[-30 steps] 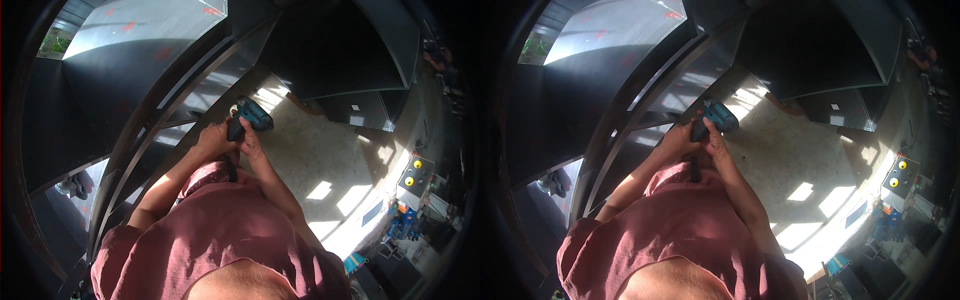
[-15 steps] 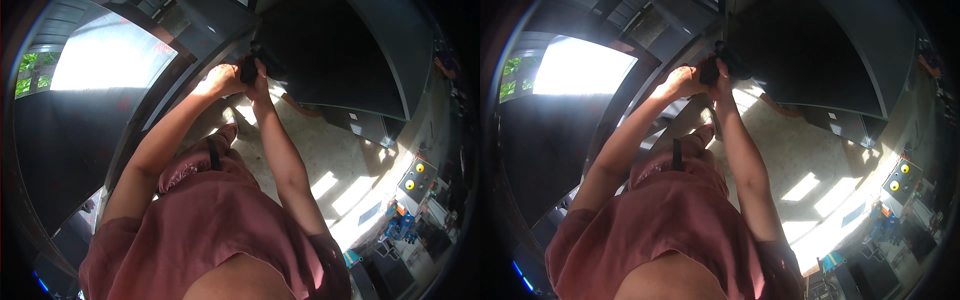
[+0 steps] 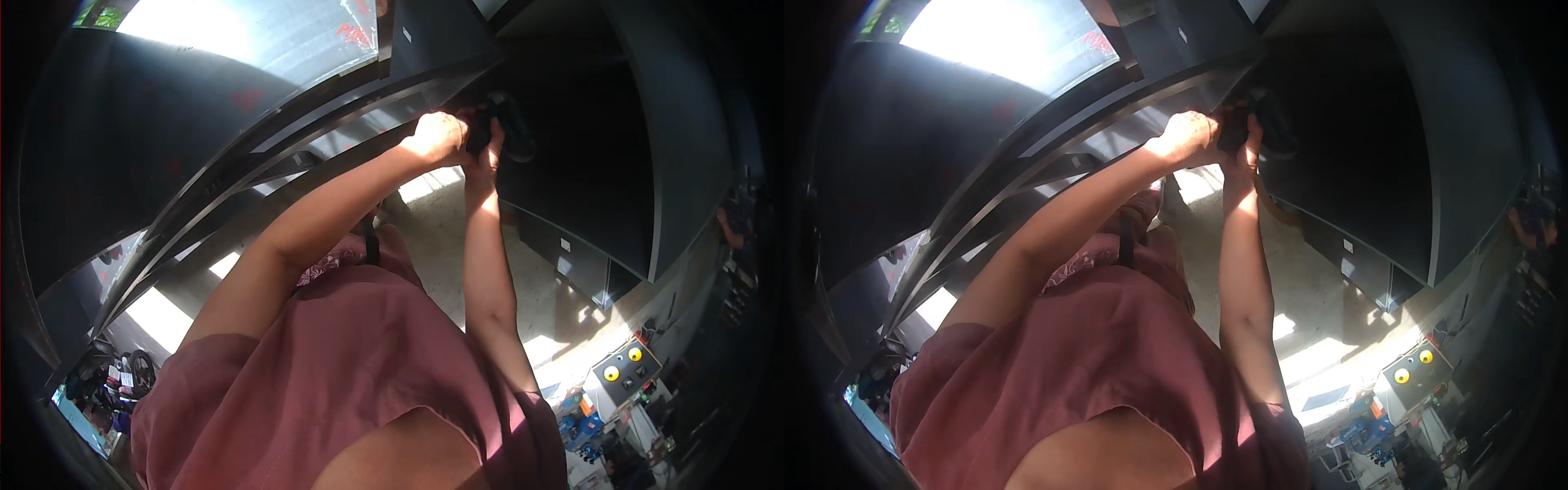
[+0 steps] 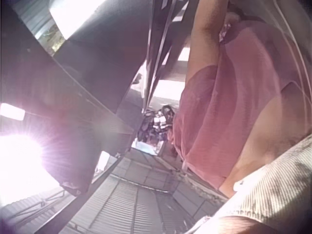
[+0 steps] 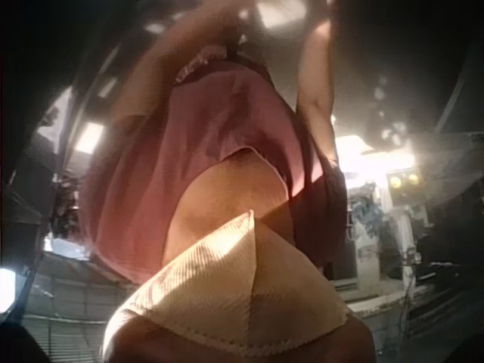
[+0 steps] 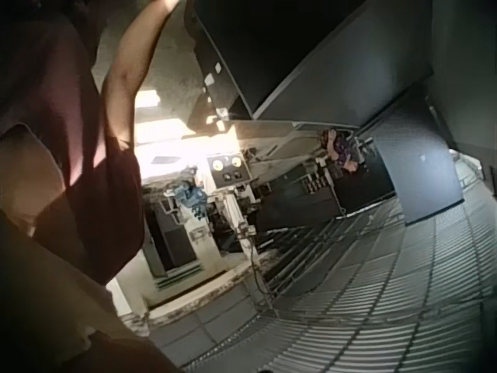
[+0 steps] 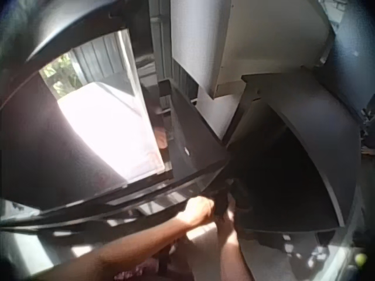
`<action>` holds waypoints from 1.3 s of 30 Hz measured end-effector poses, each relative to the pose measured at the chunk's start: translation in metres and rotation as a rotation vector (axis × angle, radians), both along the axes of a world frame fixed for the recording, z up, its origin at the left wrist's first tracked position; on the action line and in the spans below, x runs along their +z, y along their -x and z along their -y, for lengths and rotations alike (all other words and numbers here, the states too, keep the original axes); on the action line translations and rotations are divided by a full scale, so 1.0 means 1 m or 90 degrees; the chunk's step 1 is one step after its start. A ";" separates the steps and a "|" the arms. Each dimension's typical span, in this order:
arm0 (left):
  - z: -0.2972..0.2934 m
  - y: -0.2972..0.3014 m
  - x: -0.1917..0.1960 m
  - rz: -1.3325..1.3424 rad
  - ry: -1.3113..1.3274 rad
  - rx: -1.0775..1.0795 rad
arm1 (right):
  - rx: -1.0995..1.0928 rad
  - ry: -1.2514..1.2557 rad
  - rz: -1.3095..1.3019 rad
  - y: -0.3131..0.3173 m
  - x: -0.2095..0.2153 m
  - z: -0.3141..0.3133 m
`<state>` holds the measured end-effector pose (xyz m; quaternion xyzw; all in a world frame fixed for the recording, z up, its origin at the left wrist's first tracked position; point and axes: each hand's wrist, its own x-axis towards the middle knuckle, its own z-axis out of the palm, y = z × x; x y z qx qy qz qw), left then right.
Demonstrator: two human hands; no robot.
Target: The person fastens the panels of a cabinet unit using a power drill.
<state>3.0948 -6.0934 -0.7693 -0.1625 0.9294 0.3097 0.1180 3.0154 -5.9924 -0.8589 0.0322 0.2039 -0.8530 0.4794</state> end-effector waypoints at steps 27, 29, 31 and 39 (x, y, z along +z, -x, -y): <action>-0.232 -0.366 -0.064 0.061 -0.504 0.861 | 0.904 -0.435 -0.136 -0.301 -0.017 -0.109; -0.239 -0.390 -0.065 0.012 -0.545 0.877 | 0.935 -0.428 -0.086 -0.330 -0.006 -0.107; -0.247 -0.408 -0.062 -0.059 -0.585 0.924 | 0.994 -0.481 -0.048 -0.350 -0.009 -0.103; -0.271 -0.496 -0.059 -0.206 -0.592 0.833 | 1.081 -0.634 -0.164 -0.436 -0.014 -0.103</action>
